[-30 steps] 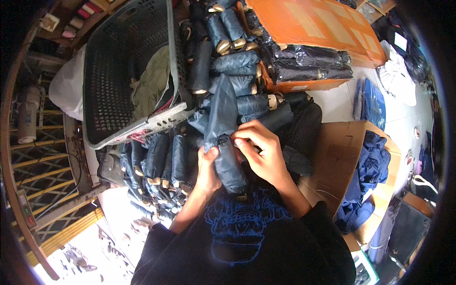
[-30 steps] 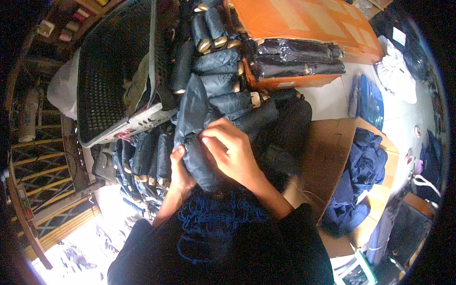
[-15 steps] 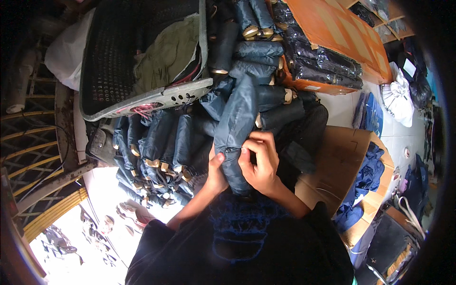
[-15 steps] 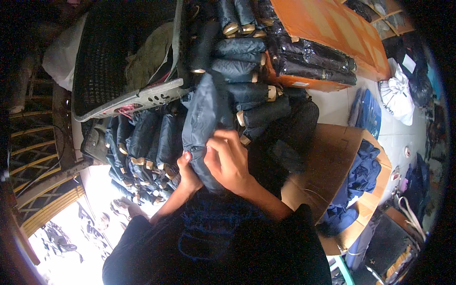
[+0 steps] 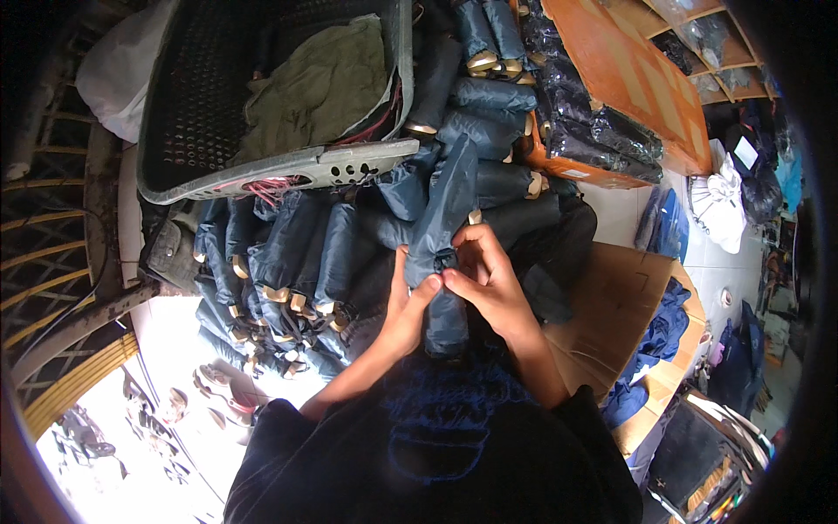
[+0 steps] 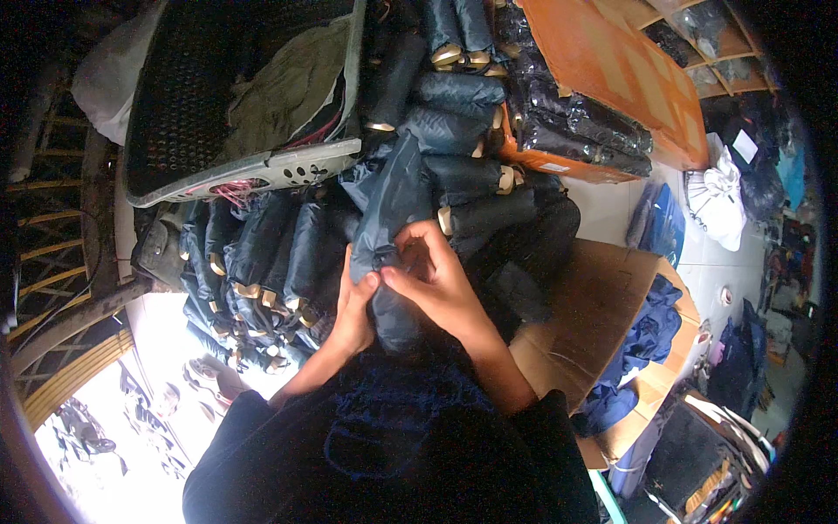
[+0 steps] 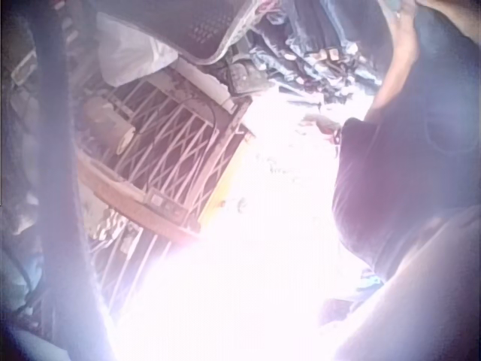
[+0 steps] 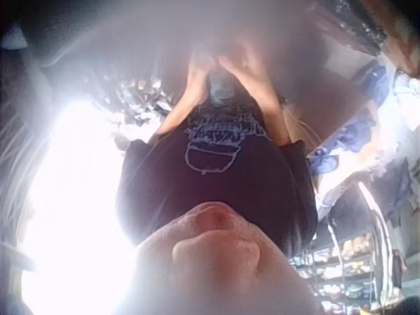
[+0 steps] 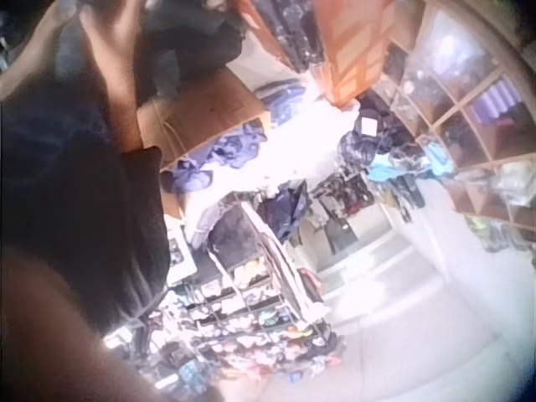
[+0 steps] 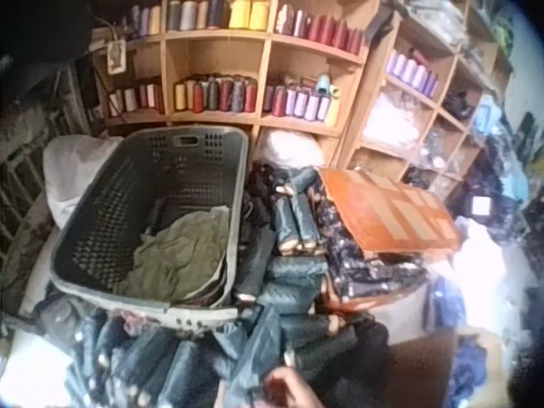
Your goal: The person repeatedly picks up dark folded garments from a pile, unfolds them slightly, refolds them, and places them into a green plastic basket. The person handles each item one at a time, adjusting the fold before depositing it in the basket.
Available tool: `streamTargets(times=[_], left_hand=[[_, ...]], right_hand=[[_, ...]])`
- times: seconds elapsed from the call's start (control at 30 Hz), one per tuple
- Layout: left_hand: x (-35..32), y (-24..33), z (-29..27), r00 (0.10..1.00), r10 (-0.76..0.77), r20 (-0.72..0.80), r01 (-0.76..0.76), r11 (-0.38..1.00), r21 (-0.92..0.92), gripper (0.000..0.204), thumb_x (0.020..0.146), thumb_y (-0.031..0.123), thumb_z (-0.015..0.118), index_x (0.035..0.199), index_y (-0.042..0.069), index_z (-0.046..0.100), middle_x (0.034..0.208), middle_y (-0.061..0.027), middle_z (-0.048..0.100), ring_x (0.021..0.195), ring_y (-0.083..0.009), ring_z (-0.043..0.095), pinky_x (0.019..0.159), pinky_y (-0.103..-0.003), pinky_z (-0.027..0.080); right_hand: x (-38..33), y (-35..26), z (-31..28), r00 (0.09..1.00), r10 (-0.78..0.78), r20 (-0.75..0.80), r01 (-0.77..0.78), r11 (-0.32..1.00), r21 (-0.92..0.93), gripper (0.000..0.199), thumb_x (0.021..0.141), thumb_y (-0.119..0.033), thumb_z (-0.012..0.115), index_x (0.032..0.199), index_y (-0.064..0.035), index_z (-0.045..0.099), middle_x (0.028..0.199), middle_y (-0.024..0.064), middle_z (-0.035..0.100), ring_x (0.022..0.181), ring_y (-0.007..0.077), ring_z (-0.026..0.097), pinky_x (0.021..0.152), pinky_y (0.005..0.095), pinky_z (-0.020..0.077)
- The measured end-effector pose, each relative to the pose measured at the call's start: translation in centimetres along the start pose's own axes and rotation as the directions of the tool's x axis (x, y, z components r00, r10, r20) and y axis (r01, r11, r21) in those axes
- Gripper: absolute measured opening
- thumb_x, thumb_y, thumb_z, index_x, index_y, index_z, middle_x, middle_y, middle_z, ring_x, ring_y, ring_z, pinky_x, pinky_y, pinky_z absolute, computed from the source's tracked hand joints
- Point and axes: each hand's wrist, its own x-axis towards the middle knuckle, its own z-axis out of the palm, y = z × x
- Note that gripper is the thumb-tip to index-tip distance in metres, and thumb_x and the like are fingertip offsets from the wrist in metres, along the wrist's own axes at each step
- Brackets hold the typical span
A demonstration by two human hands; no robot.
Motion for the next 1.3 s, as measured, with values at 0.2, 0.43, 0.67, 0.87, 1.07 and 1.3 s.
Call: streamTargets(times=[0.2,0.43,0.67,0.87,1.07,1.3], left_hand=[[-0.2,-0.3,0.0,0.997,-0.004,0.083,-0.005,0.994,0.109,0.055,0.091,0.029,0.054,0.13,0.001,0.028,0.118,-0.0103,0.044,0.114,-0.0164,0.042,0.1,-0.031,0.031],[-0.1,-2.0,-1.3,0.998,-0.062,0.007,0.062,0.997,0.038,0.066,0.092,0.036,0.05,0.138,-0.003,0.024,0.129,-0.014,0.043,0.123,-0.0183,0.04,0.101,-0.031,0.031],[0.4,-1.3,-0.6,0.996,0.018,0.09,-0.023,0.998,0.064,0.055,0.089,0.029,0.052,0.13,0.0,0.031,0.121,-0.0114,0.046,0.114,-0.0165,0.043,0.099,-0.03,0.033],[0.3,-0.9,0.3,1.0,-0.005,0.004,0.005,0.992,0.126,0.044,0.089,0.022,0.052,0.124,0.003,0.035,0.112,-0.0089,0.048,0.108,-0.0148,0.044,0.096,-0.029,0.034],[0.6,-0.9,-0.2,1.0,-0.019,0.024,0.017,0.994,0.108,0.036,0.087,0.016,0.053,0.118,0.005,0.038,0.106,-0.0066,0.049,0.102,-0.012,0.045,0.092,-0.028,0.036],[0.5,-0.6,-0.4,0.999,0.008,0.042,-0.01,1.0,0.025,0.036,0.084,0.011,0.054,0.117,0.005,0.04,0.103,-0.0056,0.051,0.096,-0.0114,0.047,0.087,-0.027,0.039]], right_hand=[[-0.5,0.4,0.0,0.998,-0.025,-0.056,0.032,0.993,0.114,0.035,0.08,0.0,0.069,0.103,-0.0061,0.043,0.092,-0.0007,0.045,0.086,0.0044,0.045,0.073,0.0194,0.0379],[-1.8,0.7,0.1,0.93,-0.321,-0.177,0.293,0.941,-0.169,0.015,0.086,0.006,0.059,0.098,-0.0004,0.051,0.096,0.0025,0.049,0.084,0.0056,0.048,0.072,0.0197,0.0401],[-0.8,-2.0,0.3,0.941,-0.317,-0.121,0.254,0.895,-0.368,0.009,0.089,0.003,0.054,0.097,0.0004,0.057,0.091,0.0041,0.052,0.075,0.0055,0.044,0.063,0.0184,0.0352],[-0.5,-2.2,0.3,0.93,-0.363,-0.06,0.275,0.795,-0.54,0.011,0.084,0.006,0.059,0.09,-0.0013,0.053,0.085,0.0022,0.049,0.062,0.0047,0.039,0.053,0.0196,0.031],[-1.3,0.9,1.3,0.865,-0.415,-0.284,0.247,0.842,-0.48,0.016,0.085,0.006,0.059,0.09,-0.0019,0.047,0.088,0.0049,0.05,0.072,0.0079,0.048,0.062,0.0213,0.0403],[-1.3,0.2,-0.1,0.992,0.042,-0.121,-0.053,0.995,-0.086,0.022,0.088,-0.007,0.059,0.108,-0.0031,0.049,0.095,0.0015,0.052,0.09,0.0078,0.048,0.079,0.0239,0.0395]])
